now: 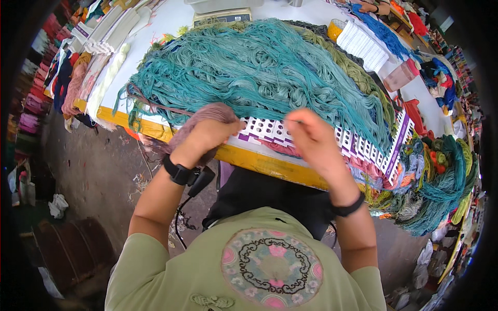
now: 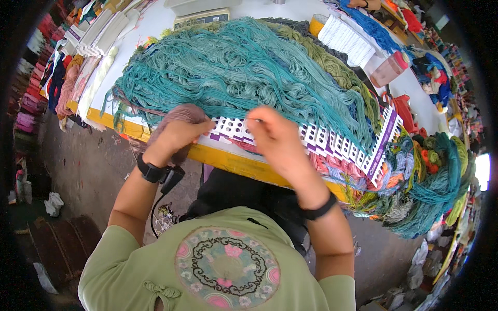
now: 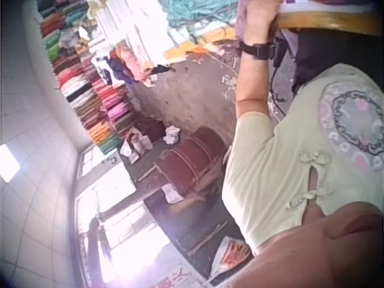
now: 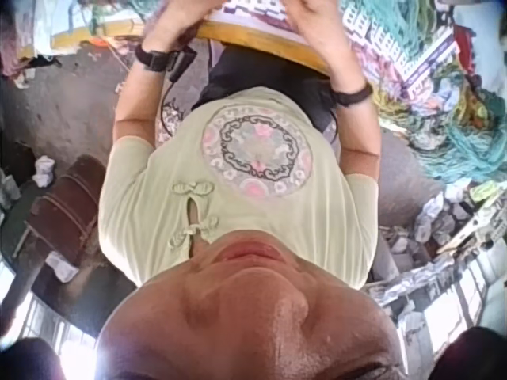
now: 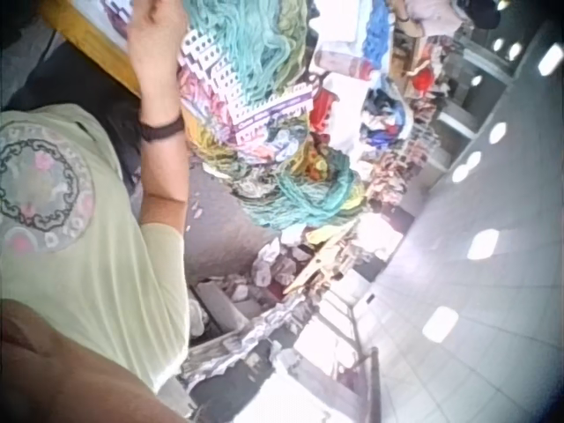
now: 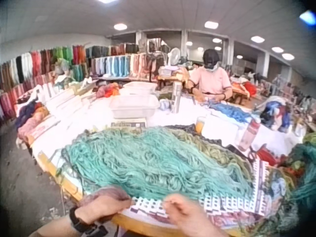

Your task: The person picks up a bundle of thread and separates a single strand by hand. They thread the strand through a hole in a paper card and pull it through, repeating the process for each hole.

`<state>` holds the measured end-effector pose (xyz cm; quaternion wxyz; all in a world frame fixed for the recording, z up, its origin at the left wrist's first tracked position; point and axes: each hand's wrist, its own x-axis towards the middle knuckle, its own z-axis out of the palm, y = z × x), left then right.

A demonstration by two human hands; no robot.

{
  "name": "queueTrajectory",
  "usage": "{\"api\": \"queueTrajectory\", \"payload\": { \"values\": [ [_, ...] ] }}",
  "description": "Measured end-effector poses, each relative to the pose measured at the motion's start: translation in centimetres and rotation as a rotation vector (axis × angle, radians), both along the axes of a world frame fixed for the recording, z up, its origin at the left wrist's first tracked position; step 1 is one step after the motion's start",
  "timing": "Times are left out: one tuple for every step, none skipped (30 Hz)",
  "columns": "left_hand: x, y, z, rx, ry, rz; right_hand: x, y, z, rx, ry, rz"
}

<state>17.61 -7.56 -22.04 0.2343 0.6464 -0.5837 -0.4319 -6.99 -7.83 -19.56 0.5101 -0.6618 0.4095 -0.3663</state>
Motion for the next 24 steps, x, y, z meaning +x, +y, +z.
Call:
{"api": "queueTrajectory", "payload": {
  "values": [
    [0.2,-0.1,-0.9,-0.002,0.001,0.002,2.1,-0.8,-0.4,-0.104,0.121,0.029],
    [0.5,-0.2,-2.6,-0.066,-0.019,0.031,4.1,-1.5,-0.9,-0.144,0.178,0.055],
    [0.3,-0.4,-2.8,-0.129,-0.035,0.049,5.2,-2.1,-1.6,-0.184,0.239,0.069],
    [0.2,-0.4,-2.8,-0.131,-0.031,0.046,5.7,-2.7,-2.4,-0.185,0.242,0.066],
    [-0.2,0.0,-1.3,0.008,0.221,0.109,6.1,-3.2,-3.3,-0.189,0.314,0.074],
    [-0.4,0.3,-0.2,0.145,0.472,0.178,6.5,-3.5,-3.8,-0.195,0.384,0.090],
    [-0.3,0.2,0.2,0.147,0.474,0.180,6.5,-3.8,-4.1,-0.197,0.405,0.098],
    [-0.3,0.1,0.5,0.273,0.592,0.253,6.6,-3.9,-4.0,-0.196,0.404,0.105],
    [-0.1,0.1,0.6,0.401,0.710,0.324,6.6,-3.9,-3.8,-0.126,0.418,0.117],
    [0.1,-0.2,-0.3,0.403,0.711,0.329,6.7,-4.0,-3.7,-0.055,0.432,0.129],
    [0.3,-0.5,-1.3,0.418,0.705,0.282,6.9,-4.1,-3.5,-0.054,0.434,0.132],
    [0.6,-0.7,-2.2,0.432,0.699,0.235,7.2,-4.3,-3.3,-0.018,0.447,0.133],
    [1.0,-0.9,-2.9,0.434,0.701,0.239,7.4,-4.3,-3.1,0.017,0.460,0.134],
    [1.1,-1.0,-2.9,0.438,0.574,0.212,7.4,-4.4,-2.9,0.021,0.462,0.134],
    [1.3,-1.0,-2.8,0.441,0.446,0.185,7.4,-4.3,-2.7,0.117,0.413,0.159],
    [1.6,-0.9,-2.6,0.444,0.445,0.188,7.4,-4.3,-2.7,0.212,0.362,0.185],
    [1.6,-0.8,-1.4,0.227,0.286,0.110,7.0,-4.5,-2.9,0.212,0.363,0.189],
    [1.8,-0.7,-0.7,0.012,0.123,0.032,6.6,-4.6,-3.3,0.314,0.264,0.189],
    [3.2,-0.7,-2.0,-0.079,0.248,0.115,6.1,-4.8,-3.4,0.416,0.164,0.189],
    [4.0,-0.6,-1.6,0.092,0.531,0.265,6.1,-4.7,-3.3,0.416,0.153,0.194],
    [4.3,-0.3,-1.4,0.127,0.713,0.315,6.1,-4.7,-3.1,0.431,0.155,0.211],
    [4.4,0.1,-1.0,0.160,0.896,0.364,6.1,-4.7,-2.8,0.445,0.156,0.227],
    [4.1,0.3,-0.3,0.160,0.886,0.367,6.0,-4.7,-2.8,0.452,0.166,0.216],
    [3.5,0.5,0.2,0.220,0.962,0.314,6.0,-4.6,-2.9,0.453,0.158,0.218]
  ]
}}
